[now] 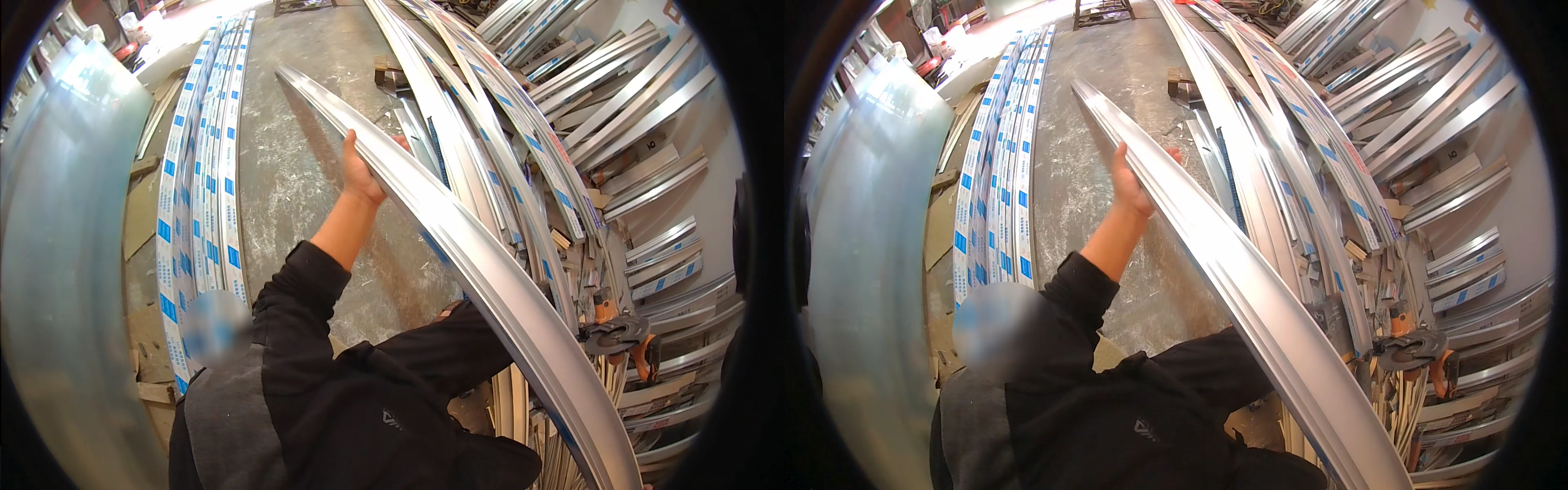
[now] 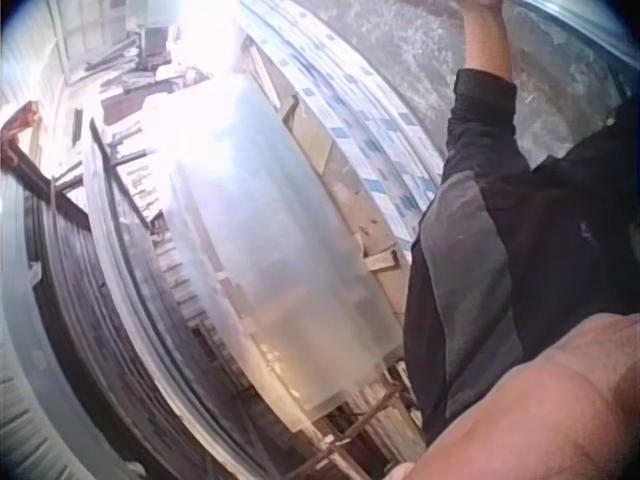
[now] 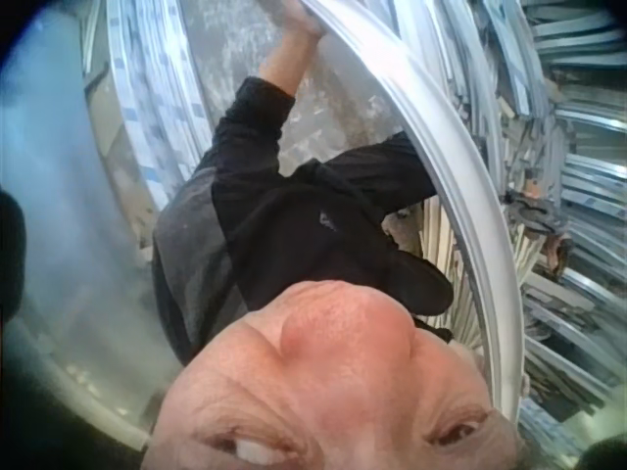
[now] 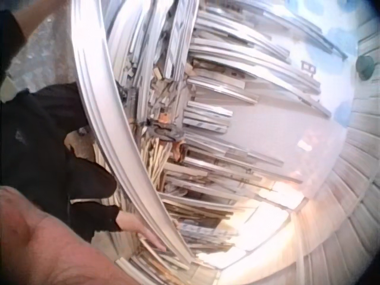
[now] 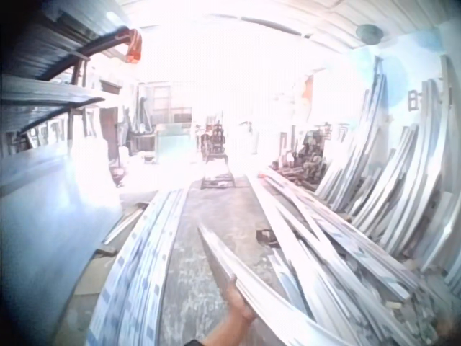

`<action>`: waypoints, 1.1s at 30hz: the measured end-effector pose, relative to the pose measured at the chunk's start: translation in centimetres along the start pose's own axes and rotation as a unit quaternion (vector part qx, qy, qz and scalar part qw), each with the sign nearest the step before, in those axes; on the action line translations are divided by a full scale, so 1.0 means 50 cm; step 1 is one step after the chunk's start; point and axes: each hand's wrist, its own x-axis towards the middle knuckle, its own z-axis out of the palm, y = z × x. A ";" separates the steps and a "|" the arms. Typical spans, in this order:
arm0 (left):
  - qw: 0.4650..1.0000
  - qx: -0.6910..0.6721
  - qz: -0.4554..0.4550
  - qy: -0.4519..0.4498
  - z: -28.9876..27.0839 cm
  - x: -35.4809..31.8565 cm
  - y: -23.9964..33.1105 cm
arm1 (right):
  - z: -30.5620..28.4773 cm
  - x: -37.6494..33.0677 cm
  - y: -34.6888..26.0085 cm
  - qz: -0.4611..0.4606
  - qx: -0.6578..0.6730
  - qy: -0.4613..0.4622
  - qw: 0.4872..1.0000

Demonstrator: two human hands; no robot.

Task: The person measures and cuts aluminum profiles using a tape measure and a miter saw. They repeatedly measure lengths, mark the profiles, position them on the saw, and cut them to size, then set the cut pieces aside.

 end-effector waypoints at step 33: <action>0.785 0.405 -0.089 0.461 -0.724 -0.095 -0.011 | 0.203 -0.387 0.220 0.266 -0.136 -0.419 0.858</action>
